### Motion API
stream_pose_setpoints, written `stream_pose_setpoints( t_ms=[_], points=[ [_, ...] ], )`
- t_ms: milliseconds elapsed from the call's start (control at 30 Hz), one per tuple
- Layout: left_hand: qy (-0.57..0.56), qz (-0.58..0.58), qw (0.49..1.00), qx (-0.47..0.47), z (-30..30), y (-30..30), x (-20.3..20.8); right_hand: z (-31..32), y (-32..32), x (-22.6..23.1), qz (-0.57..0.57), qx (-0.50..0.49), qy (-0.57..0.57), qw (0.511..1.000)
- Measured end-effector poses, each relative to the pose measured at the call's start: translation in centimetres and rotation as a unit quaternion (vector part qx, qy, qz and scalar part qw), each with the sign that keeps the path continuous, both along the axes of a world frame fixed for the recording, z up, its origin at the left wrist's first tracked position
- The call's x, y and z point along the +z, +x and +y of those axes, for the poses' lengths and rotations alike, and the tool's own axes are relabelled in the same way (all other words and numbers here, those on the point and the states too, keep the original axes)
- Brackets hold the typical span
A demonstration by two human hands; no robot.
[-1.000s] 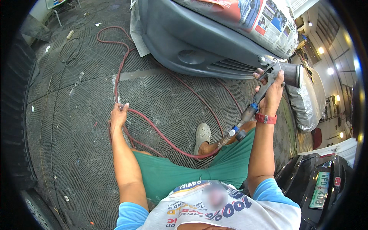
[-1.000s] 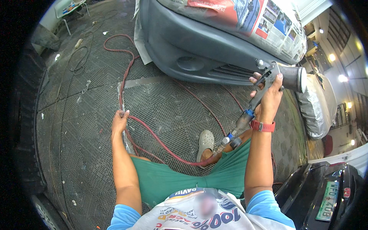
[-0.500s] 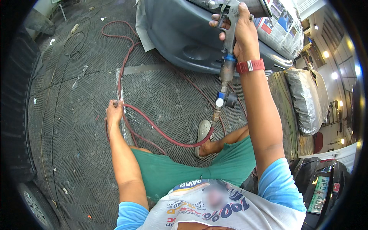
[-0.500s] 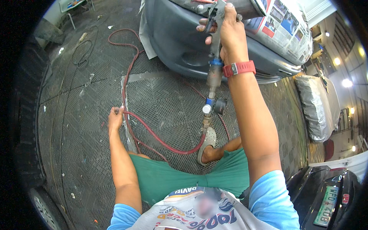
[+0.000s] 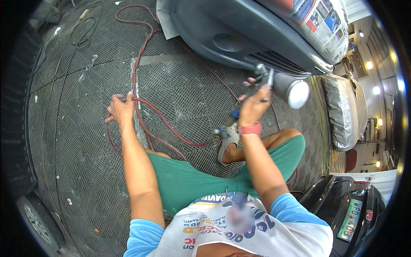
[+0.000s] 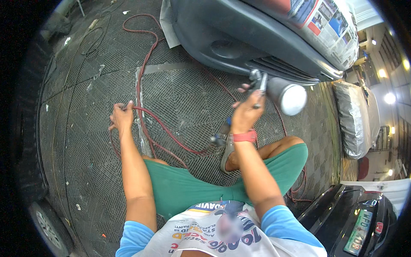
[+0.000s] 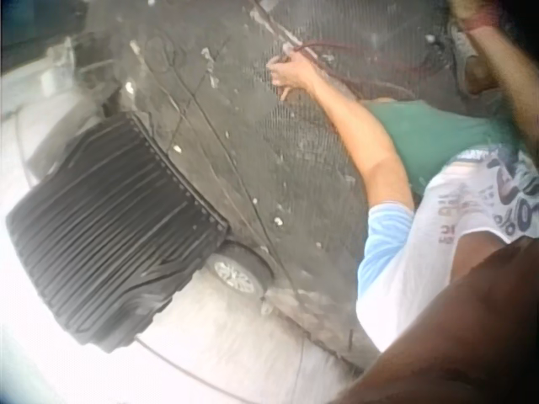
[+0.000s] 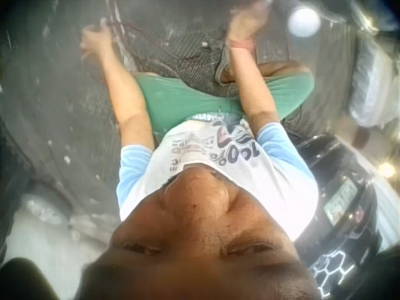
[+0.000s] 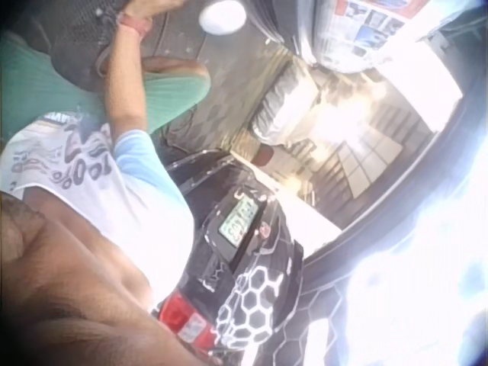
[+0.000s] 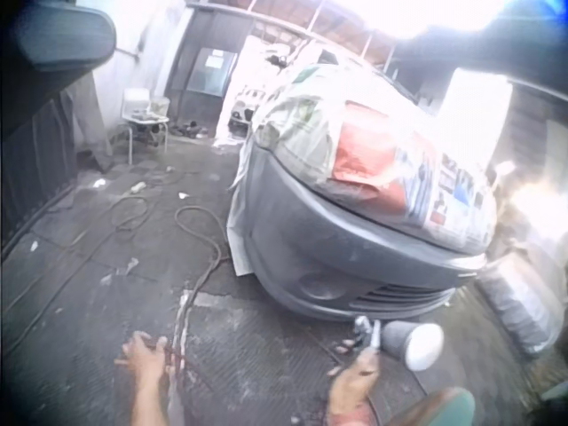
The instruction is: The person uses a spray gun connected to a hose to apply paint to a car bumper. The bumper is positioned on a stand and partially covered with newspaper. The person moves the spray gun back and forth across the surface to ensure even coverage.
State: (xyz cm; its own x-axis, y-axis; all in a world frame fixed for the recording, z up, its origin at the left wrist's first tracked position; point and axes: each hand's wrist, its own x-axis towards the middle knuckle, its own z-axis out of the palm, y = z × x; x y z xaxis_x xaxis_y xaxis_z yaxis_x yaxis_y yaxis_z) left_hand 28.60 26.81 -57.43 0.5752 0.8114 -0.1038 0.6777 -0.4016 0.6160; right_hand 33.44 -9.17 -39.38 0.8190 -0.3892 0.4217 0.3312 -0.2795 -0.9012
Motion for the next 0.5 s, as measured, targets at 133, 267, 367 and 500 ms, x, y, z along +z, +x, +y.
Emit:
stream_pose_setpoints(
  t_ms=[133, 267, 367, 500],
  points=[
    [0.085, -0.072, 0.990, 0.090, 0.7, -1.7, 2.1, 5.7, 1.4, -6.7, -0.015, 0.010, 0.053, 0.998],
    [0.146, -0.089, 0.975, 0.145, 1.6, -4.0, 2.5, 10.0, 3.4, -8.1, -0.059, 0.003, 0.067, 0.996],
    [0.168, -0.092, 0.965, 0.177, 1.9, -5.0, 3.4, 10.6, 4.8, -8.3, -0.055, -0.039, 0.069, 0.995],
    [0.164, -0.103, 0.962, 0.191, 2.3, -5.8, 3.8, 9.4, 6.6, -10.3, -0.081, -0.125, 0.076, 0.986]
  ],
)
